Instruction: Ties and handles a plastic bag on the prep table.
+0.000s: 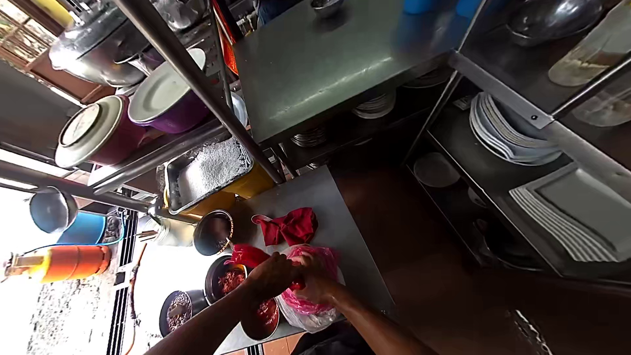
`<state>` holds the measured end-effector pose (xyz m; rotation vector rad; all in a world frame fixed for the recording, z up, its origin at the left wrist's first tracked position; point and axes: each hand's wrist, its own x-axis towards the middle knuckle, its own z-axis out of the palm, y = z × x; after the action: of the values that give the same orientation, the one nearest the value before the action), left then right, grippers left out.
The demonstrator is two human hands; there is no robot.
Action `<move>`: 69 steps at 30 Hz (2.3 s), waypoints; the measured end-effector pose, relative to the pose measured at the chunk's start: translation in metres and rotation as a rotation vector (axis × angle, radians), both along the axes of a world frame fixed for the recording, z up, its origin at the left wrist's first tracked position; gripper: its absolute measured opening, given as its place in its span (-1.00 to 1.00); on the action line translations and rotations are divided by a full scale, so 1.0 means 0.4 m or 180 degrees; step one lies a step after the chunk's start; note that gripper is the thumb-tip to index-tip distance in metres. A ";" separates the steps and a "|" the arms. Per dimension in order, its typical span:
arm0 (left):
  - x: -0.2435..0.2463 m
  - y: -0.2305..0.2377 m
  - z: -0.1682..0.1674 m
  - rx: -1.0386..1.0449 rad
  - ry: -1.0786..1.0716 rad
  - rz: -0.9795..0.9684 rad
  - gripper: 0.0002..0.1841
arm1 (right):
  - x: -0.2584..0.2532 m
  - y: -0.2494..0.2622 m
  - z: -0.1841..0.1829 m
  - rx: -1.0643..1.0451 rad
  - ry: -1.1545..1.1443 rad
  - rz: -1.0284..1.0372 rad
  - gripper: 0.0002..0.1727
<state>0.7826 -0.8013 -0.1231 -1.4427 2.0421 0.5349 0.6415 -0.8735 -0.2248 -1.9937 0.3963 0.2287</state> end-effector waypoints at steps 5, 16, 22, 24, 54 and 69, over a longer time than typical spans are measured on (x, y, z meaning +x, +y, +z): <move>-0.096 -0.066 0.049 0.1521 -0.0426 0.1816 -0.67 | -0.033 0.085 -0.080 -0.0879 -0.0663 -0.1163 -0.37; -0.139 -0.052 -0.023 0.0718 -0.0641 0.1169 -0.28 | -0.151 0.047 -0.107 -0.0585 -0.0497 -0.0852 0.26; -0.138 -0.035 -0.115 0.0500 -0.1122 0.1068 -0.61 | -0.155 0.063 -0.125 -0.0595 -0.0388 -0.0916 0.17; -0.118 -0.033 -0.121 0.0615 -0.0961 0.1171 -0.64 | -0.162 0.066 -0.128 -0.0531 -0.0313 -0.0906 0.15; 0.006 -0.024 -0.051 0.2545 0.1997 0.6749 -0.61 | 0.042 0.164 -0.137 -0.1722 -0.1558 -0.1762 -0.74; 0.031 0.156 -0.022 -0.1227 0.1523 -0.0508 -0.47 | 0.042 0.044 -0.064 0.0767 -0.0921 -0.0403 -0.58</move>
<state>0.7952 -0.7390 -0.1320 -1.4410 2.7354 0.4688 0.6581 -0.8557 -0.2502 -1.7256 0.2923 -0.0888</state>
